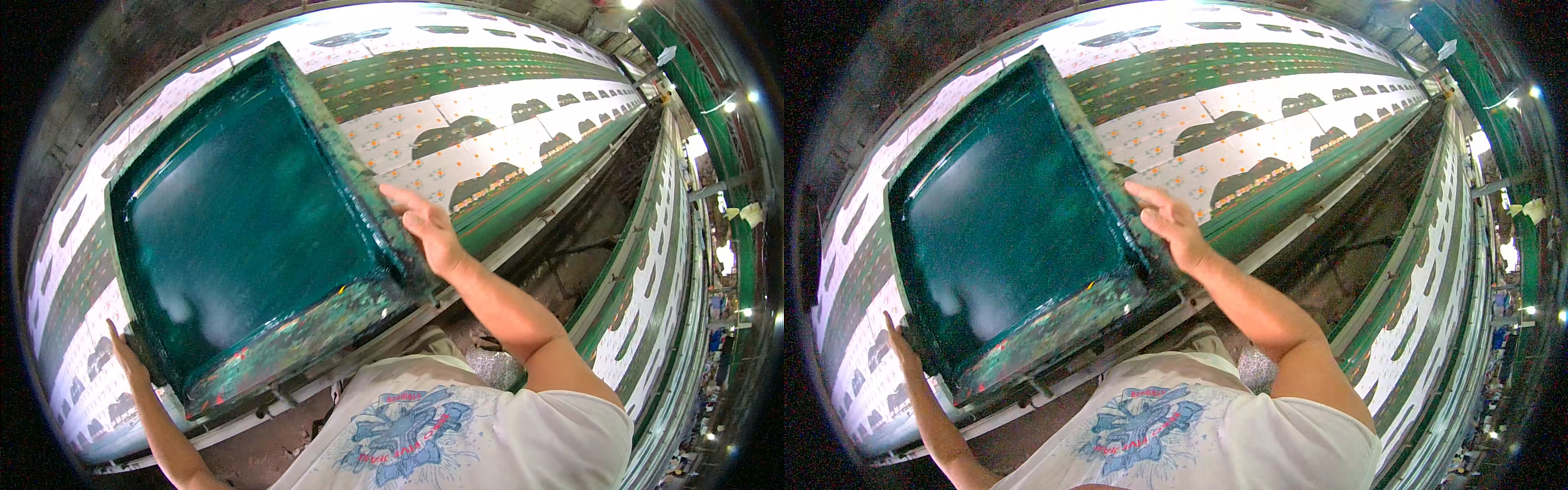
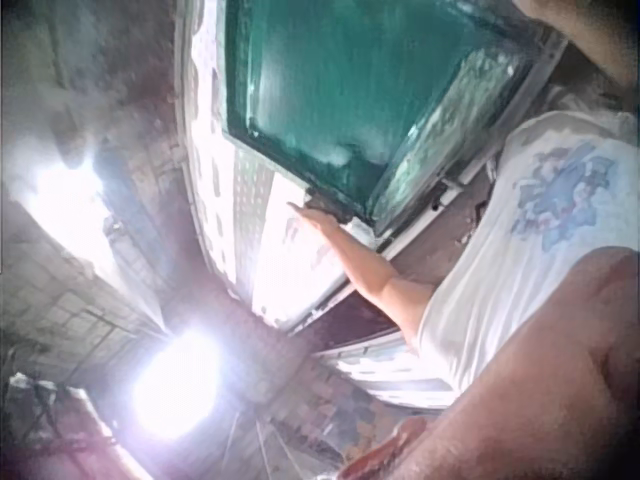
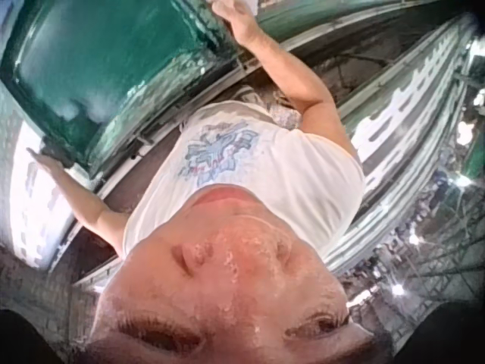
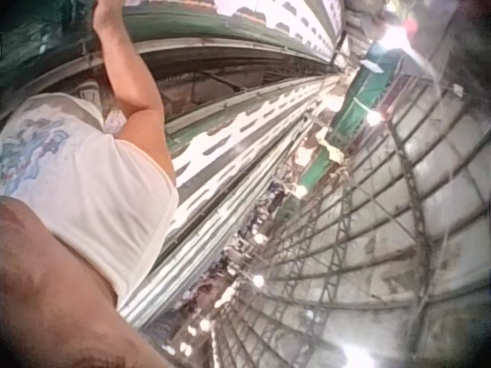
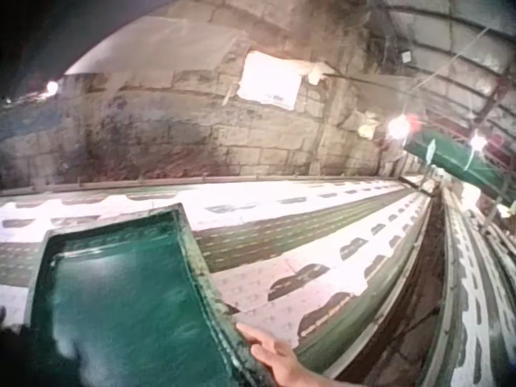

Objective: The person repeatedly uses a squeegee to pull green ink across a screen printing frame over a long roll of patterned fabric. The person moves the frame along the fabric and repeats the squeegee stroke multiple times to transfer the design.

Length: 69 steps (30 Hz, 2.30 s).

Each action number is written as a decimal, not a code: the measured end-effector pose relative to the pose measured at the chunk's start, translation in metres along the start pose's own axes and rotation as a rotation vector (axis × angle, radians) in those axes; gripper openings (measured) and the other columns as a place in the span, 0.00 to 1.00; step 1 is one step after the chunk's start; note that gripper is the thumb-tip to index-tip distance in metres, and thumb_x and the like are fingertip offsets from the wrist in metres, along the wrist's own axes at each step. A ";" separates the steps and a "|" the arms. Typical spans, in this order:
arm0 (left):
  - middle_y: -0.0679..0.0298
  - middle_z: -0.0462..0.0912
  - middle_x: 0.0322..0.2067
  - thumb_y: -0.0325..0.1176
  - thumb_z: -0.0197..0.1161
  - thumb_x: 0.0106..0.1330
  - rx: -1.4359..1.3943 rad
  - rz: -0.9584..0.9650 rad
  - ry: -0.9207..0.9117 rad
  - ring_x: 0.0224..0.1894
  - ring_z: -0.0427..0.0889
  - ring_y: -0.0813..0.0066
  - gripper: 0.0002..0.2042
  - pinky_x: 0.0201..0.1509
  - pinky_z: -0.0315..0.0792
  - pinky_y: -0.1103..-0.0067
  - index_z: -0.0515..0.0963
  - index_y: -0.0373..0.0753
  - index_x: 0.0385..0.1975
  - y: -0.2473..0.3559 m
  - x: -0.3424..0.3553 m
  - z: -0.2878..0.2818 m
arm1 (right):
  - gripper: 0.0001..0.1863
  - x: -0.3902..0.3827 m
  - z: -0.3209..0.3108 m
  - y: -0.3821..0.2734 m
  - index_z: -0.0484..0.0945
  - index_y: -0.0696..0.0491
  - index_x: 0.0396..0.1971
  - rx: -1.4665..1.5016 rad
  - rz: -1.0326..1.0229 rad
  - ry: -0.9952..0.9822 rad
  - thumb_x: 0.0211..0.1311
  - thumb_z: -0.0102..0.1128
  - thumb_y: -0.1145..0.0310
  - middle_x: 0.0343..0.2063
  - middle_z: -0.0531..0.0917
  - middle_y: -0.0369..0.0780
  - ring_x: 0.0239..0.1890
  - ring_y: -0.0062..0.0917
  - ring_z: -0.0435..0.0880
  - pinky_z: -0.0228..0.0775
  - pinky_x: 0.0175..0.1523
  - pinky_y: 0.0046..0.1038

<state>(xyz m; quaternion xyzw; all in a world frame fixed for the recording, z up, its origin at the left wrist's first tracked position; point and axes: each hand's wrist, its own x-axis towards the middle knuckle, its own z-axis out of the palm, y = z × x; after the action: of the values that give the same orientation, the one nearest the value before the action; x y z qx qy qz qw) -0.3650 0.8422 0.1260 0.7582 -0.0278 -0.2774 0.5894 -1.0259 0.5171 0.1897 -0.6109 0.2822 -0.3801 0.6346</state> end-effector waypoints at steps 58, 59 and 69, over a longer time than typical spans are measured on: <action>0.40 0.90 0.40 0.70 0.54 0.78 0.366 0.117 0.180 0.46 0.87 0.53 0.44 0.58 0.76 0.60 0.88 0.22 0.42 -0.063 -0.385 0.713 | 0.25 -0.036 -0.540 -0.021 0.88 0.50 0.57 -1.129 -0.421 -0.558 0.56 0.73 0.76 0.55 0.88 0.41 0.60 0.40 0.86 0.78 0.65 0.44; 0.37 0.89 0.40 0.70 0.52 0.78 0.411 0.121 0.178 0.47 0.87 0.48 0.44 0.60 0.76 0.58 0.88 0.23 0.42 -0.065 -0.383 0.710 | 0.25 -0.036 -0.534 -0.017 0.88 0.52 0.57 -1.135 -0.453 -0.528 0.56 0.72 0.77 0.54 0.88 0.41 0.59 0.40 0.87 0.78 0.64 0.44; 0.30 0.88 0.45 0.65 0.46 0.82 0.504 0.257 0.175 0.55 0.87 0.29 0.39 0.63 0.76 0.47 0.89 0.28 0.42 -0.065 -0.378 0.715 | 0.23 0.006 -0.477 -0.042 0.88 0.49 0.55 -1.296 -0.091 -0.624 0.61 0.61 0.81 0.50 0.91 0.44 0.52 0.49 0.89 0.81 0.57 0.48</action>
<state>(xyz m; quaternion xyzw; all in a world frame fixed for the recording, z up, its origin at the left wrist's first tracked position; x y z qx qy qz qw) -1.0267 0.3733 0.1051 0.8920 -0.1408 -0.1184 0.4128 -1.4205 0.2461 0.1867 -0.9559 0.2308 0.0298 0.1791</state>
